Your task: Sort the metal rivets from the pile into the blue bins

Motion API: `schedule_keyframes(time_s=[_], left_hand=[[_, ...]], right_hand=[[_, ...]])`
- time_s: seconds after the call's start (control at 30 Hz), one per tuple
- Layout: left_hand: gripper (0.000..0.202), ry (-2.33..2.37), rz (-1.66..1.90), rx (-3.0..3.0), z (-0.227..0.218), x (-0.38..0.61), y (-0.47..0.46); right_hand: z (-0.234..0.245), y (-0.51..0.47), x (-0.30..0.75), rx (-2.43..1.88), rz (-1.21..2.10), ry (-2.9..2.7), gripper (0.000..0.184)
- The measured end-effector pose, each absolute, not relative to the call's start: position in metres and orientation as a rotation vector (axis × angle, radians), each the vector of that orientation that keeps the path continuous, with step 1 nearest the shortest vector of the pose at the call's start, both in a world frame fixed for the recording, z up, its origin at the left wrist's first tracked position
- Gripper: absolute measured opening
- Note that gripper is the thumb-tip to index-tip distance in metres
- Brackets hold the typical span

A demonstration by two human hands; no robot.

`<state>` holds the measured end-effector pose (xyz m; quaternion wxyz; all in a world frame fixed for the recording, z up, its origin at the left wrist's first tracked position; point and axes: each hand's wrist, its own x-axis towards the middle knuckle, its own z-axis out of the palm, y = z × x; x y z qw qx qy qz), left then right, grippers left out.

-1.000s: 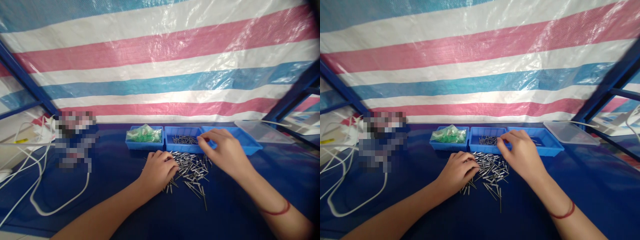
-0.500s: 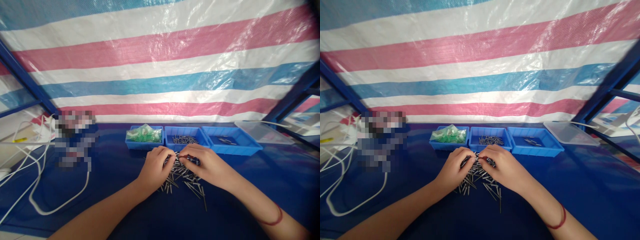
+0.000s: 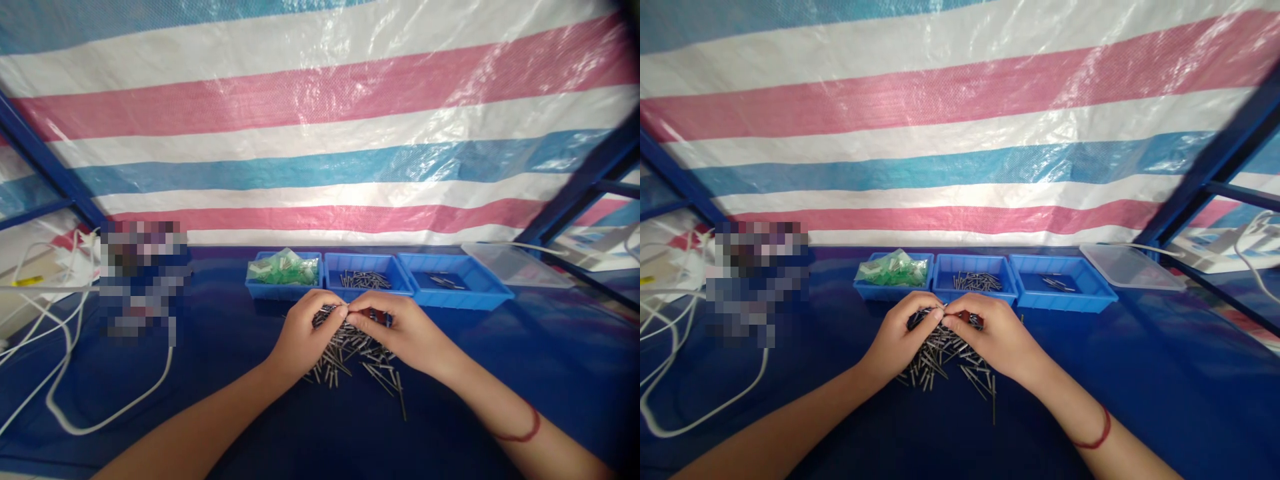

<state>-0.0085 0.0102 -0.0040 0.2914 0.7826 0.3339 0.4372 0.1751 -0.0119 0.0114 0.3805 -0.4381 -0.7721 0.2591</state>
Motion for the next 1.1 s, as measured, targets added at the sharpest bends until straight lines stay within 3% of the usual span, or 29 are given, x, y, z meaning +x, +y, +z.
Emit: schedule_keyframes(time_s=[0.87, 0.97, 1.1], left_hand=[[0.009, 0.975, 1.095, 2.088, -0.005, -0.009, 0.012], [0.010, 0.985, 1.023, 2.179, -0.005, -0.010, 0.012], [0.020, 0.979, 0.882, 2.425, -0.003, -0.012, 0.008]], right_hand=[[0.011, -0.009, 0.178, -1.158, 0.706, -1.856, 0.017], [0.017, -0.009, 0.182, -1.199, 0.604, -1.834, 0.023], [0.025, -0.002, 0.217, -1.452, 0.223, -1.713, 0.024]])
